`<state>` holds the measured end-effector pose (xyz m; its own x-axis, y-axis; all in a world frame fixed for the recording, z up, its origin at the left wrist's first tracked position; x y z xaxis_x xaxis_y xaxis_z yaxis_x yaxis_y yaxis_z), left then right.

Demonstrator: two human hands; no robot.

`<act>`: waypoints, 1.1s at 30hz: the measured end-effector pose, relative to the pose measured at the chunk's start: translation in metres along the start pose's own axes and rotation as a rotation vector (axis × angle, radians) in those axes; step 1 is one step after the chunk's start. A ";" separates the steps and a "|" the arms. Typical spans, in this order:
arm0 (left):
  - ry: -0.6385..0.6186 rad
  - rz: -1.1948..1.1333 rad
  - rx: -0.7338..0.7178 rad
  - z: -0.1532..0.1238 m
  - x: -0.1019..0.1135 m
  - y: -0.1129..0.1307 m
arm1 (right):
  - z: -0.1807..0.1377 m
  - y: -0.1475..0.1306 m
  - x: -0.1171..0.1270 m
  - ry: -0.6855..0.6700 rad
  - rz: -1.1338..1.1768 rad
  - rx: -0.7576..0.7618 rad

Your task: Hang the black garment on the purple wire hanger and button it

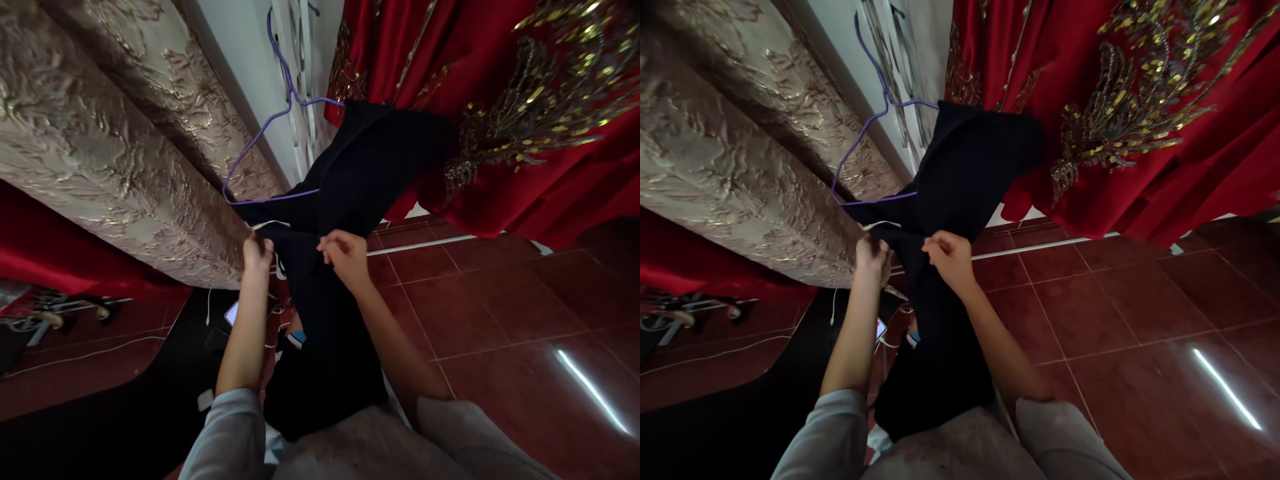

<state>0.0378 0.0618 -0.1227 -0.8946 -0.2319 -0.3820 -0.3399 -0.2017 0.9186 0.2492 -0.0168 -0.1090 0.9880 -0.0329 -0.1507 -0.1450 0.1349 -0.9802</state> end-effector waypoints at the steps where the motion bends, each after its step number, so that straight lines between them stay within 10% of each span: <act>1: 0.015 -0.001 0.051 -0.009 0.002 -0.017 | -0.008 0.009 0.011 0.081 0.056 -0.053; 4: 0.011 0.000 0.158 -0.030 0.000 -0.042 | -0.031 0.028 0.044 0.299 0.112 -0.100; 8: -0.254 0.080 -0.015 -0.049 -0.033 -0.006 | -0.034 0.012 0.051 0.335 -0.171 0.110; 14: -0.493 0.440 -0.551 -0.075 -0.080 0.060 | 0.002 -0.018 -0.009 -0.243 -0.223 0.073; 19: -0.775 0.484 -0.331 -0.062 -0.055 0.037 | 0.030 -0.055 -0.009 -0.300 0.053 -0.184; 23: -0.937 0.717 -0.264 -0.050 -0.032 0.024 | 0.078 -0.089 0.009 -0.223 -0.043 0.074; 29: -0.968 1.063 -0.483 -0.041 -0.019 0.039 | 0.137 -0.047 0.006 -0.149 -0.346 0.348; 33: -0.755 1.160 -0.497 -0.027 0.013 0.044 | 0.134 -0.042 0.032 -0.050 -0.432 0.365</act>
<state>0.0186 0.0239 -0.0898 -0.5798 0.0208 0.8145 0.6512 -0.5891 0.4785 0.2939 0.1088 -0.0557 0.9561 -0.1155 0.2694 0.2921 0.4538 -0.8419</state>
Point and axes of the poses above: each hand's wrist, its own z-axis towards the middle knuckle, its own x-axis out of the back of the hand, y = z × x, the point moved 4 cm from there along z, towards the middle knuckle, and after that the axes turned 4 degrees about -x, right-handed, at the moved point
